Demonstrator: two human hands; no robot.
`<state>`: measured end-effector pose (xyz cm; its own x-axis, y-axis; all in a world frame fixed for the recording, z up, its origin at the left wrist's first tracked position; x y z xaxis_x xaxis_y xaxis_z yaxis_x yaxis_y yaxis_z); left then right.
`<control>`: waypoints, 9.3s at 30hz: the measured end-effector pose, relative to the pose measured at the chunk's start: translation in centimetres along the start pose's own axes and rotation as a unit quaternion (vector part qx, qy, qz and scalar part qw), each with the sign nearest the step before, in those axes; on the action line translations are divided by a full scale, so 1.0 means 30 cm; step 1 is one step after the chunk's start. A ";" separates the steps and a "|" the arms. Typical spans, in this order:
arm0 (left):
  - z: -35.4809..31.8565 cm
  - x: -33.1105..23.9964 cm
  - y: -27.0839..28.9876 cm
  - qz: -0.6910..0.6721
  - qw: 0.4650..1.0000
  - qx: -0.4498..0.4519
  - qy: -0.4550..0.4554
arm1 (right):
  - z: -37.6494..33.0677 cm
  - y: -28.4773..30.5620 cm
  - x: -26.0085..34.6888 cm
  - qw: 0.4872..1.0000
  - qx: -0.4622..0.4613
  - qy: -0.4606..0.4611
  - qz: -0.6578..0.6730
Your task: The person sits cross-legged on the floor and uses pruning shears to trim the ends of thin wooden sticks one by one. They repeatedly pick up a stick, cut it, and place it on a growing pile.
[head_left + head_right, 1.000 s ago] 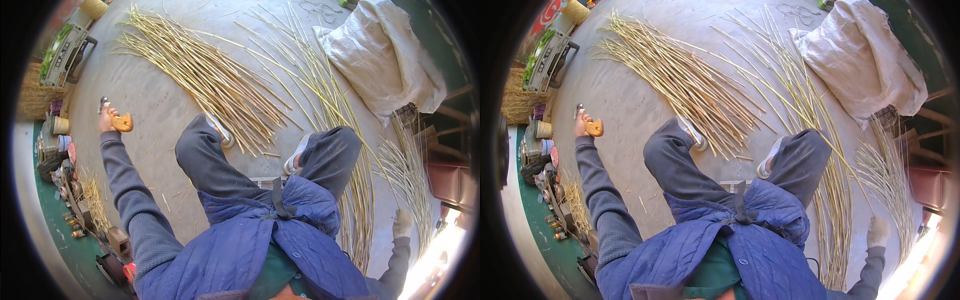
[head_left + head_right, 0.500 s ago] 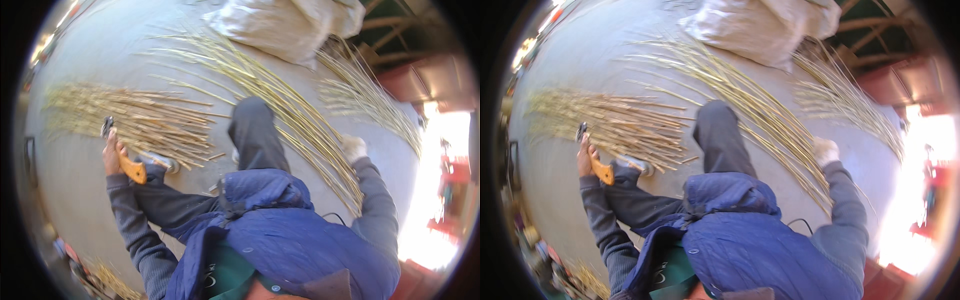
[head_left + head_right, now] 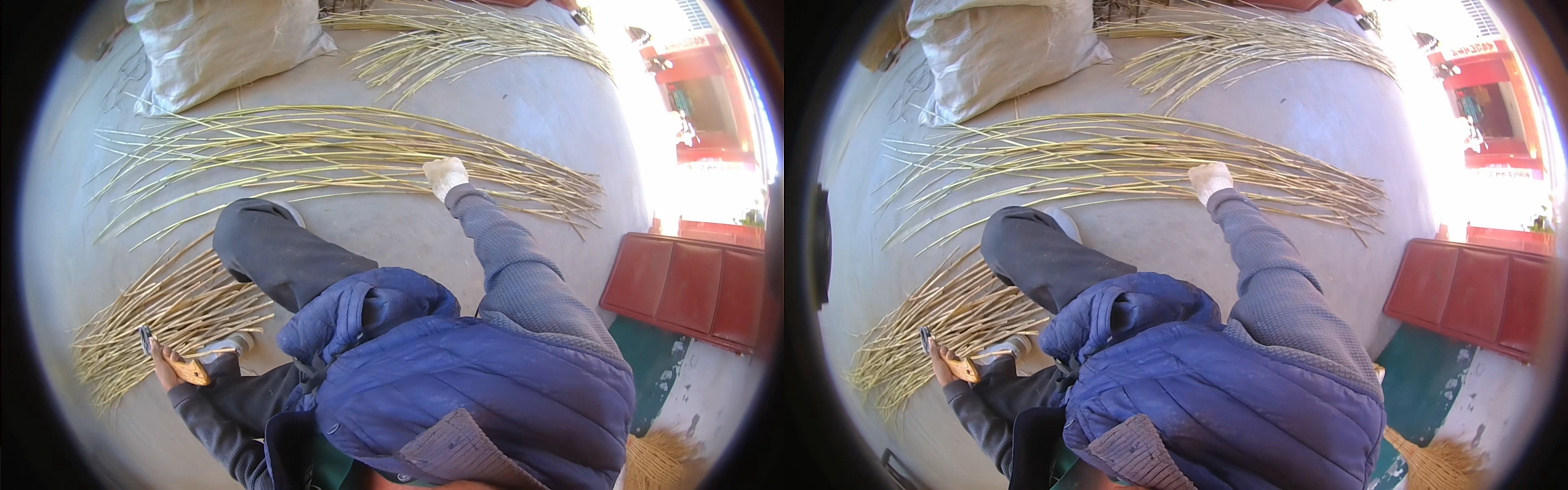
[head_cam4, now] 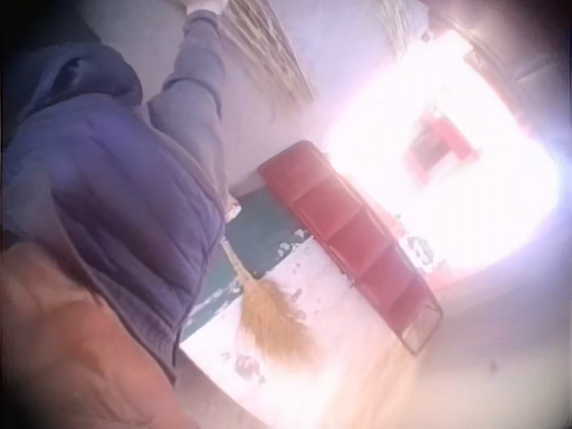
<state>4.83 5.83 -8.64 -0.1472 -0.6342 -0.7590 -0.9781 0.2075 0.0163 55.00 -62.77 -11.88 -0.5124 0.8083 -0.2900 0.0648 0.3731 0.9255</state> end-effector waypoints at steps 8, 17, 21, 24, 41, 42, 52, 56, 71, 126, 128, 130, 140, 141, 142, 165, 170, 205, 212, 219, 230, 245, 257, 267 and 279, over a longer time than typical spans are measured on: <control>0.142 0.097 0.149 0.155 0.978 -0.045 -0.130 | 0.073 -0.120 -0.032 0.994 -0.006 -0.054 -0.091; -0.272 -0.008 -0.158 -0.057 0.991 -0.103 -0.062 | 0.450 0.211 0.197 0.994 -0.091 -0.060 0.018; -0.336 -0.018 -0.113 -0.071 0.993 -0.084 -0.048 | 0.650 0.492 0.591 0.990 -0.126 0.038 0.050; -0.370 -0.038 -0.072 -0.092 0.991 -0.080 -0.058 | 0.786 0.623 0.960 0.978 -0.088 0.158 0.100; -0.521 -0.108 0.116 -0.194 0.974 -0.094 0.066 | 0.686 0.208 2.385 0.911 -0.064 0.404 0.051; -0.525 -0.103 0.123 -0.206 0.970 -0.095 0.081 | 0.680 0.187 2.415 0.914 -0.079 0.396 0.036; -0.481 -0.125 0.105 -0.206 0.963 -0.108 0.136 | 0.733 -0.009 2.432 0.886 -0.142 0.434 0.079; -0.487 -0.119 0.101 -0.184 0.969 -0.106 0.126 | 0.700 0.166 2.410 0.887 -0.115 0.437 0.096; -0.534 -0.092 0.118 -0.214 0.976 -0.038 0.031 | 0.358 0.823 1.978 0.825 0.251 0.282 0.421; -1.215 0.278 -0.047 0.005 0.986 0.137 0.089 | -0.329 0.972 1.682 0.435 0.557 0.209 0.676; -1.217 0.285 -0.047 0.001 0.988 0.135 0.078 | -0.355 0.960 1.706 0.436 0.559 0.200 0.676; -1.218 0.287 -0.044 -0.007 0.988 0.137 0.073 | -0.375 0.949 1.717 0.425 0.566 0.193 0.680; -1.218 0.344 -0.017 -0.105 0.983 0.110 0.101 | -0.448 0.928 1.720 0.308 0.637 0.185 0.682; -1.217 0.349 -0.014 -0.110 0.983 0.103 0.101 | -0.451 0.929 1.719 0.301 0.644 0.183 0.679; -1.214 0.347 -0.008 -0.103 0.985 0.098 0.096 | -0.456 0.929 1.717 0.328 0.628 0.189 0.680; -1.235 0.352 0.009 0.039 0.990 0.115 0.068 | -0.447 0.981 1.695 0.326 0.599 0.088 0.726; -1.223 0.365 0.024 0.068 0.986 0.131 0.078 | -0.224 0.890 1.978 0.420 0.506 0.024 0.753; -0.537 -0.152 -0.408 -0.056 0.990 0.038 -0.125 | -0.415 1.081 1.066 0.728 0.275 0.198 0.595; -0.607 -0.144 -0.533 -0.058 0.989 0.036 -0.130 | -0.216 1.187 1.029 0.746 0.309 0.286 0.516; -0.596 -0.142 -0.565 -0.078 0.988 0.009 -0.134 | -0.116 1.131 1.188 0.727 0.162 0.351 0.567; -0.293 -0.371 -0.184 -0.146 0.952 -0.133 -0.235 | -0.370 0.855 0.289 0.886 0.031 0.381 0.260; -0.556 -0.230 -0.422 -0.102 0.960 -0.171 -0.197 | -0.171 1.004 1.172 0.710 -0.148 0.563 0.396; -0.434 -0.316 -0.252 -0.126 0.958 -0.153 -0.209 | -0.306 0.863 0.374 0.867 0.016 0.378 0.324; -0.677 -0.078 -0.623 -0.112 0.977 -0.029 -0.178 | -0.131 1.039 1.083 0.812 -0.037 0.402 0.422; -0.328 -0.385 -0.079 -0.139 0.947 -0.161 -0.242 | -0.404 0.697 0.180 0.883 -0.049 0.408 0.226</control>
<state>7.40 5.36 6.50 0.1309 -0.1996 -0.9711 -0.9747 -0.2049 -0.0892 43.21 -56.12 8.86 -0.9024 0.2515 0.3499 0.3668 0.0224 0.9300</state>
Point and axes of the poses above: each hand's wrist, its own z-axis towards the middle knuckle, its own y-axis out of the back of the hand, x = y × z, the point moved 2 cm from there along z, towards the middle knuckle, and after that the axes turned 14 degrees about -x, right-handed, at the moved point
